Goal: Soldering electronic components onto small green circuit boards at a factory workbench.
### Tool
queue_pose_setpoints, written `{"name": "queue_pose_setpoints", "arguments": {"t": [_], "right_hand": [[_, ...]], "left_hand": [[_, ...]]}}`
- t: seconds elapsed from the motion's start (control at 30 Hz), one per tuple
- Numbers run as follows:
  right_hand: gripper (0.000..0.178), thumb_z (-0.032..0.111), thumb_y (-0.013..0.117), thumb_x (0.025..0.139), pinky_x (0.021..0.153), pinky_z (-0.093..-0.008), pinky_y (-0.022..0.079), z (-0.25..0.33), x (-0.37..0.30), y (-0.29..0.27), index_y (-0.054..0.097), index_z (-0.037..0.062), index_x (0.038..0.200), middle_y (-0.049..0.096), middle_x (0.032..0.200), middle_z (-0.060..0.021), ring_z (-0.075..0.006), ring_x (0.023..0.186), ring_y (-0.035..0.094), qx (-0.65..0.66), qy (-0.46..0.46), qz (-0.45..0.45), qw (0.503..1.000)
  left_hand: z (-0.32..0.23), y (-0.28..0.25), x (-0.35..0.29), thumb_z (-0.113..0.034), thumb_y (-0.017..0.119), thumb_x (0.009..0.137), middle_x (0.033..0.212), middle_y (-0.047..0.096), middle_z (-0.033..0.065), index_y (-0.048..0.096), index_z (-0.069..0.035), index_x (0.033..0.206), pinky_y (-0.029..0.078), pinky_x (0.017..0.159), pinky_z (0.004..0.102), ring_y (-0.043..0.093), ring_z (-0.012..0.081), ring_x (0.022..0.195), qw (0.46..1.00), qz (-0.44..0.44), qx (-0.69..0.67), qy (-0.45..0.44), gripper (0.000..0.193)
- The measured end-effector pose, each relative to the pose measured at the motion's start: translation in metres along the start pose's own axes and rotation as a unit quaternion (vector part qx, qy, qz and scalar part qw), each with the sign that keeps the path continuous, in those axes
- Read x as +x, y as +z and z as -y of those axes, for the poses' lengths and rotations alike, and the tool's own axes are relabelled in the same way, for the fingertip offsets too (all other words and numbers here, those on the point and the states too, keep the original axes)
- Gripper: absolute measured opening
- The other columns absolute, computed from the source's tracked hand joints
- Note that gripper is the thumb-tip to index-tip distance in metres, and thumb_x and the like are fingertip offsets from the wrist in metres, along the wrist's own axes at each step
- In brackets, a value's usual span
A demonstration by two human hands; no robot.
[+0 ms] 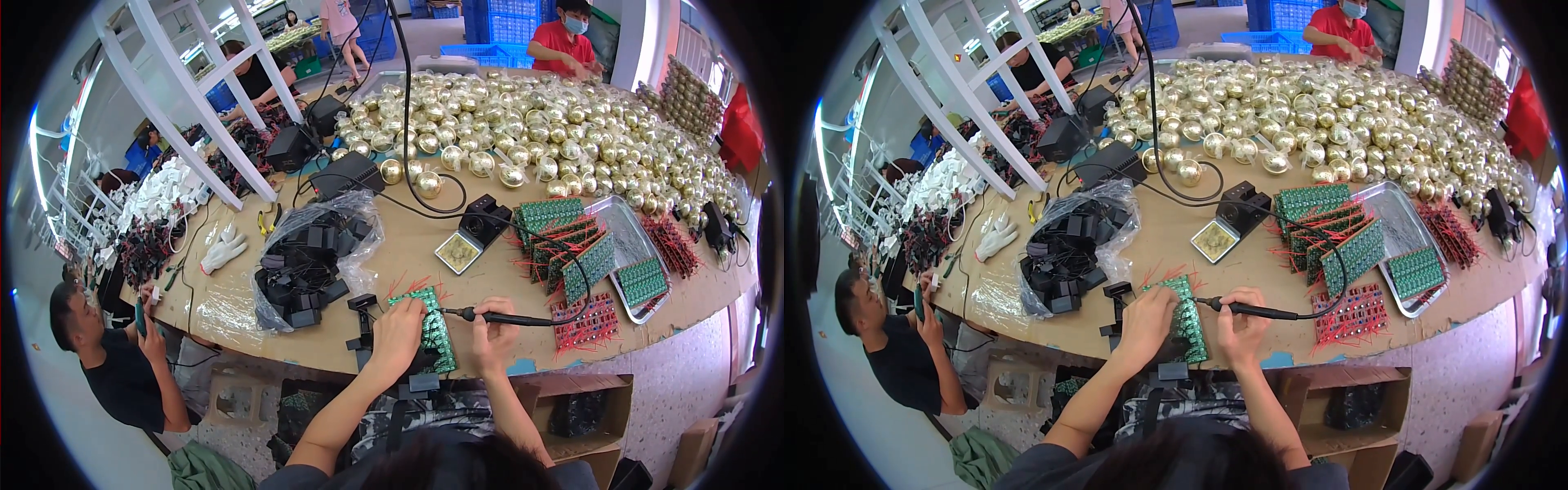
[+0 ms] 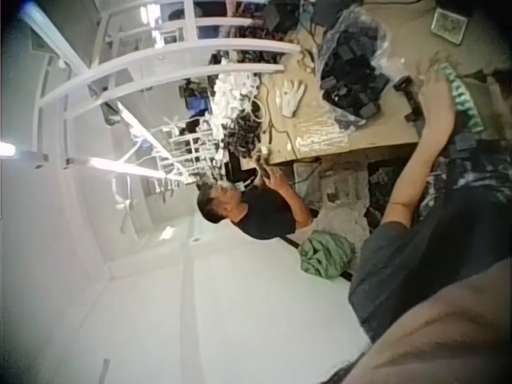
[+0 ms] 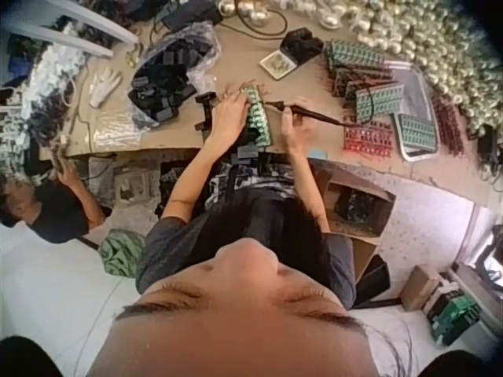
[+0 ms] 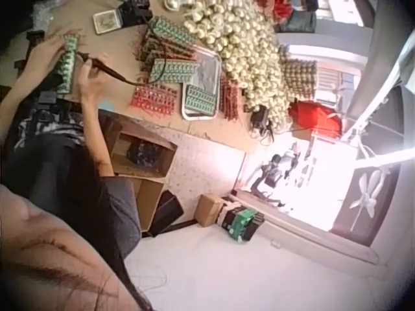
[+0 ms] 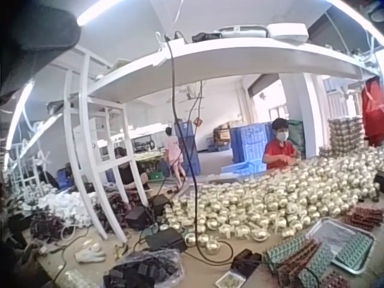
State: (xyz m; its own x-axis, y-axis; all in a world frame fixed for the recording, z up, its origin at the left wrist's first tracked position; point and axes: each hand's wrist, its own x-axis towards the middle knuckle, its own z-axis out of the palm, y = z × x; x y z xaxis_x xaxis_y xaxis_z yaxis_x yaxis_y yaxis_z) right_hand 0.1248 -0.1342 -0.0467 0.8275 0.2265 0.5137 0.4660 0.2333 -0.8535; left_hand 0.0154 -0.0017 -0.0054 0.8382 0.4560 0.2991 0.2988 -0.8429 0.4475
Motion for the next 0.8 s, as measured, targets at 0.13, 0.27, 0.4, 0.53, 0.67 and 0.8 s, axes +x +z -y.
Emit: {"name": "queue_pose_setpoints", "arguments": {"t": [0.13, 0.27, 0.4, 0.53, 0.67, 0.8], "right_hand": [[0.013, -0.007, 0.059, 0.074, 0.071, -0.0305, 0.047, 0.0023, 0.0011, 0.0005, 0.059, 0.0007, 0.085, 0.059, 0.087, -0.0115, -0.0216, 0.08, 0.057, -0.001, -0.01, 0.005, 1.0], [0.013, -0.006, 0.059, 0.074, 0.07, -0.031, 0.048, 0.0032, 0.0011, 0.0006, 0.059, 0.001, 0.084, 0.059, 0.087, -0.0114, -0.0217, 0.078, 0.058, -0.01, -0.019, 0.009, 1.0], [0.013, -0.006, 0.06, 0.074, 0.067, -0.0293, 0.047, 0.002, 0.0005, 0.0014, 0.059, 0.0012, 0.084, 0.058, 0.087, -0.011, -0.0204, 0.076, 0.057, -0.008, -0.018, 0.003, 1.0], [0.013, -0.007, 0.06, 0.076, 0.062, -0.0261, 0.044, 0.0037, 0.0018, 0.0019, 0.059, 0.0014, 0.086, 0.058, 0.089, -0.0093, -0.0161, 0.073, 0.054, -0.018, -0.013, -0.007, 1.0], [0.014, -0.008, 0.061, 0.078, 0.061, -0.0254, 0.043, 0.0025, 0.0019, 0.0011, 0.06, 0.0018, 0.088, 0.058, 0.092, -0.0078, -0.0132, 0.072, 0.052, -0.029, -0.004, -0.013, 0.999], [0.014, -0.008, 0.06, 0.079, 0.065, -0.0248, 0.044, 0.0001, 0.0005, -0.0009, 0.06, 0.0014, 0.089, 0.056, 0.094, -0.0084, -0.0136, 0.077, 0.053, -0.003, 0.021, -0.01, 1.0]], "left_hand": [[-0.0002, -0.0004, 0.0004, -0.007, 0.063, 0.088, 0.088, 0.063, 0.0133, 0.061, -0.005, 0.092, 0.052, 0.071, 0.0466, 0.065, 0.0359, 0.086, 1.0, -0.001, 0.004, 0.008, 0.005], [0.0006, -0.0004, 0.0004, -0.006, 0.063, 0.088, 0.088, 0.063, 0.0133, 0.061, -0.004, 0.092, 0.052, 0.071, 0.0463, 0.065, 0.0356, 0.086, 1.0, -0.002, -0.001, 0.013, 0.005], [0.0, -0.0005, 0.0004, -0.005, 0.063, 0.088, 0.088, 0.064, 0.0135, 0.061, -0.004, 0.092, 0.052, 0.072, 0.046, 0.065, 0.0355, 0.086, 1.0, 0.001, 0.0, 0.013, 0.005], [0.001, 0.0007, 0.0001, -0.006, 0.063, 0.088, 0.089, 0.064, 0.0137, 0.062, -0.004, 0.092, 0.053, 0.072, 0.0458, 0.065, 0.0356, 0.087, 1.0, 0.008, 0.009, 0.013, 0.005], [0.0006, -0.0005, -0.0002, -0.006, 0.063, 0.088, 0.089, 0.064, 0.0137, 0.062, -0.004, 0.092, 0.053, 0.072, 0.0459, 0.065, 0.0358, 0.087, 1.0, 0.003, 0.008, 0.017, 0.005], [0.0019, 0.001, -0.0006, -0.006, 0.063, 0.088, 0.089, 0.064, 0.0135, 0.062, -0.004, 0.092, 0.053, 0.072, 0.0461, 0.065, 0.0356, 0.087, 1.0, 0.004, 0.01, 0.016, 0.005]]}}
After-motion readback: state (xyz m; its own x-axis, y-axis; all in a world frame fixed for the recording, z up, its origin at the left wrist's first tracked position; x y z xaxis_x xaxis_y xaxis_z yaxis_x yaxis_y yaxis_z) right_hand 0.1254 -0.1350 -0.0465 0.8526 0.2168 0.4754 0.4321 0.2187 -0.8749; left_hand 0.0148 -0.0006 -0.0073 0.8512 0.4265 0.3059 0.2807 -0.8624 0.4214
